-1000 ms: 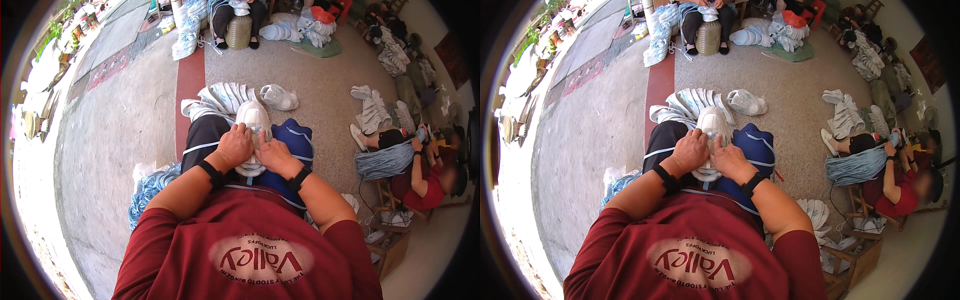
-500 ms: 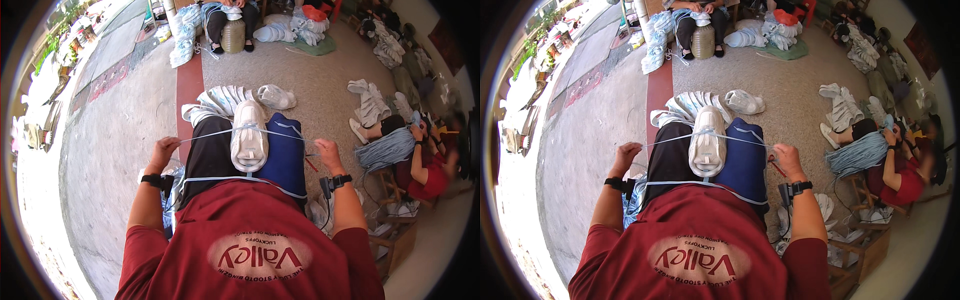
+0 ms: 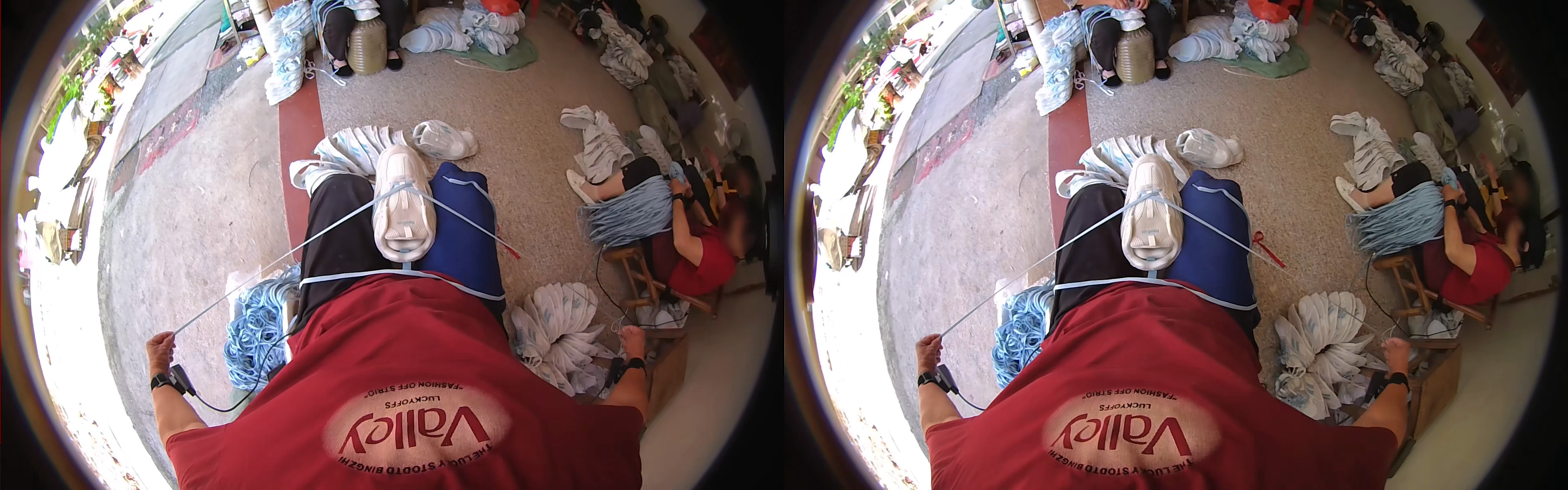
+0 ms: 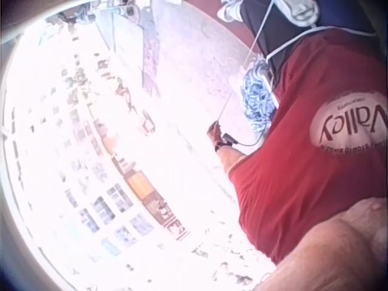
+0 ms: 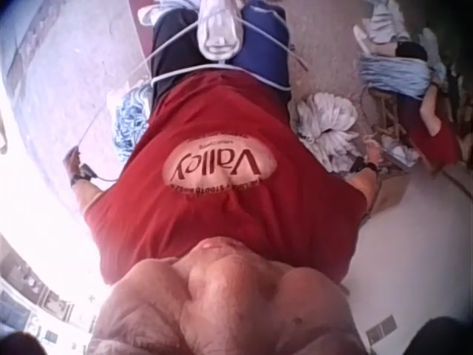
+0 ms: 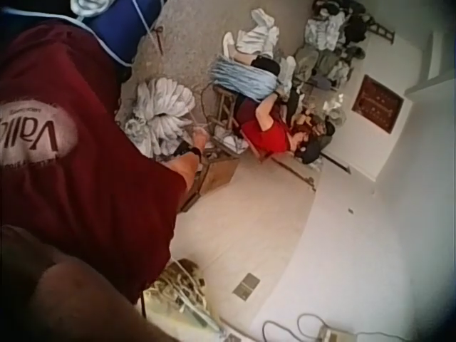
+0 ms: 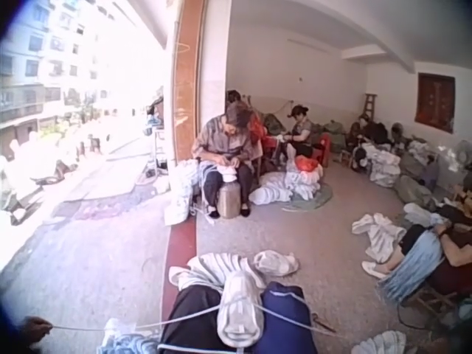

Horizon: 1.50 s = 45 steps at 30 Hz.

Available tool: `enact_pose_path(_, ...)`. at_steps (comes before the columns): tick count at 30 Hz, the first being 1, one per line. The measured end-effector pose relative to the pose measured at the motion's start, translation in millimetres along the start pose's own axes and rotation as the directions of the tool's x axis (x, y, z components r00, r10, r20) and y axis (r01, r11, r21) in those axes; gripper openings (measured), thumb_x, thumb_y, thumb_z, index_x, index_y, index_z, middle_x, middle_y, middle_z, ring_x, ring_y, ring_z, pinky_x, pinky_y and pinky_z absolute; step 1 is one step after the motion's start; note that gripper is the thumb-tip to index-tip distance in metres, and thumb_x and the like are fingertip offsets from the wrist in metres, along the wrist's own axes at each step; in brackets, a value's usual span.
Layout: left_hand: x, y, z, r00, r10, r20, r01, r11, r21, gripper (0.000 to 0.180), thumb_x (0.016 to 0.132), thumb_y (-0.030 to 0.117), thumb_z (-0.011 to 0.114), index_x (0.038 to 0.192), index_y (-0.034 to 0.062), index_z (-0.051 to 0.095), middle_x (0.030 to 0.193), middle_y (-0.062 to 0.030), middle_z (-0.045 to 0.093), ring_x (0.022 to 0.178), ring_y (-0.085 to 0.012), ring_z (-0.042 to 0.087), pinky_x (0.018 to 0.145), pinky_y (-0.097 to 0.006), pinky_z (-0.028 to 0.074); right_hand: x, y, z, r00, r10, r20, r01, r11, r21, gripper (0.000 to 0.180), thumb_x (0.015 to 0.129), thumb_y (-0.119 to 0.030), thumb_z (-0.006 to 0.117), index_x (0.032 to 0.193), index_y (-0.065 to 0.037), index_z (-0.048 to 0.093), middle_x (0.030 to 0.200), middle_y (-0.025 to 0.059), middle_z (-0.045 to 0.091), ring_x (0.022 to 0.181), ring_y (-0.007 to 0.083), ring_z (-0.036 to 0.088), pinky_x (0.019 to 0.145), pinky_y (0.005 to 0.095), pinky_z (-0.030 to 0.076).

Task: The recorder is threading laces into a white sneaker while several other people in the same room perform similar assembly tasks.

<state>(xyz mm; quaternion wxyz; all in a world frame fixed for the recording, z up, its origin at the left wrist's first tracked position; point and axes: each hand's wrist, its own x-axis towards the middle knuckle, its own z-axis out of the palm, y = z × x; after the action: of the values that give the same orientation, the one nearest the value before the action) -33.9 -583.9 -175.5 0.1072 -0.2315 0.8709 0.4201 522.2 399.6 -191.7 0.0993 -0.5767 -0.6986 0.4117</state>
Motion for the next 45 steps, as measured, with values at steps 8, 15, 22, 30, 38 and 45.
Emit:
enact_pose_path(8, 38, -90, -87, 0.973, 0.065, -0.222, -0.040, 0.993, 0.112, 0.016, 0.076, 0.013, 0.065, 0.067, 0.0012, 0.059, 0.049, -0.0033, 0.049, 0.035, -0.0093, 0.040, 0.032, -0.024, 0.028, -9, 70, -77, 0.819, -0.486, 0.304, 0.334, -0.027, -0.942, 0.011, 0.068, -0.015, 0.062, 0.059, -0.009, 0.062, 0.062, 0.0083, 0.062, 0.051, 0.0225, 0.056, 0.047, 0.0376, 0.041)
enact_pose_path(15, 55, -50, 133, 0.991, 0.114, -0.076, -0.101, 0.983, 0.154, 0.031, 0.070, 0.029, 0.072, 0.063, 0.0006, 0.062, 0.052, -0.0028, 0.052, 0.045, -0.0156, 0.046, 0.043, -0.032, 0.035, 38, -103, 170, 0.993, 0.047, 0.108, -0.003, 0.926, -0.378, 0.027, 0.070, -0.019, 0.074, 0.061, 0.003, 0.060, 0.055, 0.0139, 0.056, 0.048, 0.0235, 0.053, 0.047, 0.0386, 0.042)
enact_pose_path(22, -52, 226, 315, 0.626, 0.385, 0.679, 0.148, 0.796, -0.587, 0.012, 0.086, 0.018, 0.059, 0.081, 0.0067, 0.057, 0.059, 0.0050, 0.047, 0.048, -0.0033, 0.043, 0.043, -0.017, 0.035, -43, -365, 314, 0.288, -0.271, 0.919, 0.254, 0.947, 0.199, 0.011, 0.073, -0.006, 0.064, 0.065, -0.002, 0.059, 0.057, 0.0041, 0.058, 0.049, 0.0095, 0.055, 0.045, 0.0216, 0.042)
enact_pose_path(30, -89, 333, 388, 0.179, 0.337, 0.924, -0.544, 0.817, -0.192, 0.010, 0.080, 0.013, 0.065, 0.072, 0.0057, 0.063, 0.066, 0.0025, 0.058, 0.060, -0.0050, 0.053, 0.051, -0.021, 0.043, -39, -424, 410, 0.088, -0.841, 0.534, 0.988, 0.004, -0.156, 0.005, 0.063, -0.008, 0.067, 0.061, -0.005, 0.063, 0.062, 0.0142, 0.060, 0.065, 0.0317, 0.058, 0.063, 0.0394, 0.047)
enact_pose_path(38, -66, 322, 418, 0.338, 0.731, 0.593, -0.687, 0.623, -0.375, 0.017, 0.078, 0.009, 0.064, 0.068, 0.0010, 0.053, 0.069, 0.0022, 0.050, 0.063, -0.0078, 0.046, 0.058, -0.024, 0.039, -35, -410, 438, 0.607, -0.495, 0.622, 0.247, 0.861, 0.445, 0.012, 0.075, -0.006, 0.065, 0.064, -0.001, 0.061, 0.058, 0.0061, 0.059, 0.049, 0.0095, 0.051, 0.047, 0.0249, 0.041)
enact_pose_path(45, -72, 327, 412, 0.380, 0.680, 0.627, -0.481, 0.724, -0.495, 0.016, 0.079, 0.006, 0.062, 0.068, 0.0001, 0.051, 0.069, 0.0025, 0.046, 0.064, -0.0076, 0.042, 0.059, -0.023, 0.037, -34, -403, 447, 0.558, -0.686, 0.467, 0.332, 0.700, 0.632, 0.009, 0.075, -0.001, 0.063, 0.068, 0.002, 0.059, 0.067, 0.0060, 0.062, 0.058, 0.0085, 0.054, 0.055, 0.0231, 0.044)
